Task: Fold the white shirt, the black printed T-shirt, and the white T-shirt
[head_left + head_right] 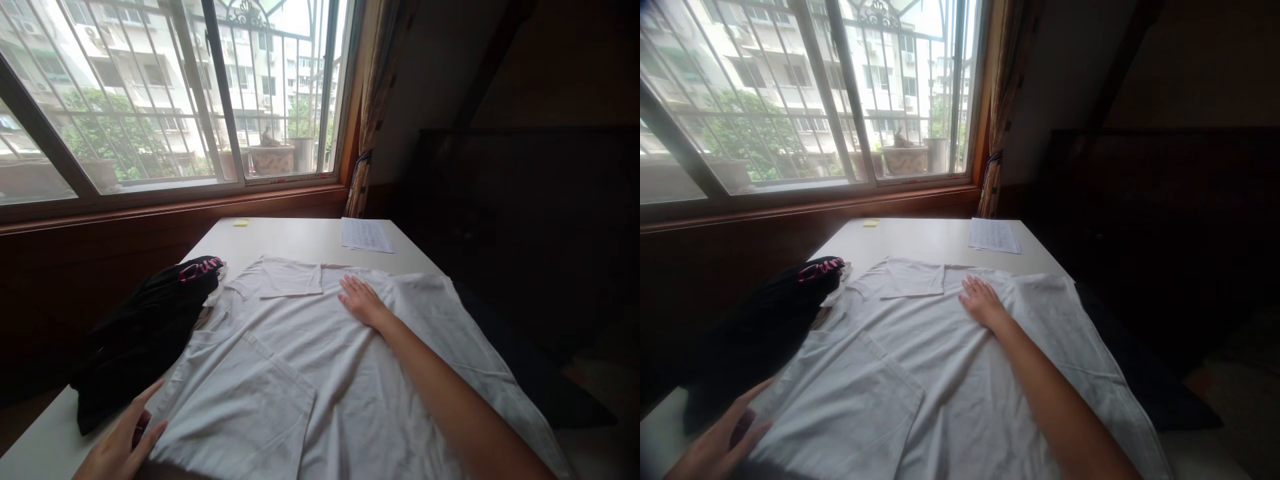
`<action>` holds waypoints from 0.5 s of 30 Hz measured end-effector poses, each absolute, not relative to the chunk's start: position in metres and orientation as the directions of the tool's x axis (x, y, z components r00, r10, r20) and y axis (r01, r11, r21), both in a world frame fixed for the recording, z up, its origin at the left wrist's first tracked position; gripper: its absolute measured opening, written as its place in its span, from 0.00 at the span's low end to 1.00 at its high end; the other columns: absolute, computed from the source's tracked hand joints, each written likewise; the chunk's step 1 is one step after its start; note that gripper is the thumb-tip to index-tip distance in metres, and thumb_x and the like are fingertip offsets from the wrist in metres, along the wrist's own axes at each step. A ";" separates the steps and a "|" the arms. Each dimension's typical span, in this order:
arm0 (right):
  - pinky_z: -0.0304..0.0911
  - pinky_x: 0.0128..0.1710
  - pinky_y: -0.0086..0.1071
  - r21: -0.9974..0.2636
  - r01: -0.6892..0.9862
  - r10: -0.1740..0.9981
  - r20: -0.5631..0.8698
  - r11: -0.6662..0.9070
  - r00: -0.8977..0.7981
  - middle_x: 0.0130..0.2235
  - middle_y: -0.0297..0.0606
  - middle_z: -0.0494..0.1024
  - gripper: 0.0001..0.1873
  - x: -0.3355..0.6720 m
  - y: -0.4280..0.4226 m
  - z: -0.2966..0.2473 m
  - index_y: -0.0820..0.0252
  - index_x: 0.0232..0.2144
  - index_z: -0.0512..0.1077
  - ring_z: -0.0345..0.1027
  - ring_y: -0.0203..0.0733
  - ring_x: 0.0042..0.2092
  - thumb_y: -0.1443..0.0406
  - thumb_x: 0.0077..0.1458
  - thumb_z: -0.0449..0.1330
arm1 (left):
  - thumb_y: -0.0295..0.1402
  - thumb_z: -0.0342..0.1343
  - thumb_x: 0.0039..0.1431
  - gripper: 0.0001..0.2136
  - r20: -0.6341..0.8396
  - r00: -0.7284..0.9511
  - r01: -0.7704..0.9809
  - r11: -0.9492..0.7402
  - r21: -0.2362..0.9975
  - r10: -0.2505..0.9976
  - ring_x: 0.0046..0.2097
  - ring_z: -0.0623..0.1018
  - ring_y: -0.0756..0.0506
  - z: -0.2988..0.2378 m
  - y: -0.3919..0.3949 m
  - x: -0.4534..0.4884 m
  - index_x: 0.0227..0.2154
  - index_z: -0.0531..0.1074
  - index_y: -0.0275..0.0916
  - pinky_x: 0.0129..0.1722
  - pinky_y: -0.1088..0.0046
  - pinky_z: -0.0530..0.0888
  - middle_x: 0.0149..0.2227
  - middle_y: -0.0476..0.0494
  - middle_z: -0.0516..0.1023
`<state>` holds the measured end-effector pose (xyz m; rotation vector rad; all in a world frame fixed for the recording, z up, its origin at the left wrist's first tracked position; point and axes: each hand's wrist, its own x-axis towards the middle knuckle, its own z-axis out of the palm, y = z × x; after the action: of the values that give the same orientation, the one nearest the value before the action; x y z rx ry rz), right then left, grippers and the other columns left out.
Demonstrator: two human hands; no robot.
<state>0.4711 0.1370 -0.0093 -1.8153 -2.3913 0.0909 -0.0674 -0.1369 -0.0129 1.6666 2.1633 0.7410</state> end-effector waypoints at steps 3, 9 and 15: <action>0.45 0.71 0.50 -0.134 0.944 0.953 0.082 0.301 -0.292 0.72 0.46 0.56 0.33 0.483 0.127 -0.008 0.62 0.69 0.60 0.47 0.53 0.73 0.52 0.69 0.47 | 0.56 0.54 0.59 0.32 0.051 -0.292 0.789 0.210 0.577 0.955 0.42 0.84 0.38 -0.021 -0.148 -0.070 0.62 0.68 0.45 0.43 0.64 0.80 0.39 0.44 0.83; 0.61 0.63 0.49 -0.129 0.964 0.927 0.328 0.232 -0.179 0.61 0.51 0.72 0.26 0.569 0.092 0.007 0.61 0.62 0.69 0.66 0.57 0.61 0.58 0.65 0.51 | 0.58 0.51 0.59 0.36 0.079 -0.273 0.815 0.186 0.548 0.959 0.34 0.81 0.41 -0.015 -0.144 -0.065 0.64 0.65 0.42 0.38 0.66 0.79 0.34 0.48 0.78; 0.65 0.54 0.56 -0.116 0.911 0.874 0.259 -0.395 0.412 0.52 0.67 0.73 0.31 0.685 0.040 0.014 0.66 0.57 0.72 0.71 0.71 0.53 0.50 0.60 0.57 | 0.63 0.53 0.55 0.40 0.061 -0.309 0.801 0.225 0.554 0.949 0.27 0.79 0.43 0.001 -0.141 -0.050 0.64 0.64 0.43 0.31 0.66 0.78 0.30 0.50 0.77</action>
<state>0.6846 0.0399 0.0143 -2.4297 -1.5680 -0.2289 -0.0498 -0.1408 0.0014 1.6384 2.2125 0.7250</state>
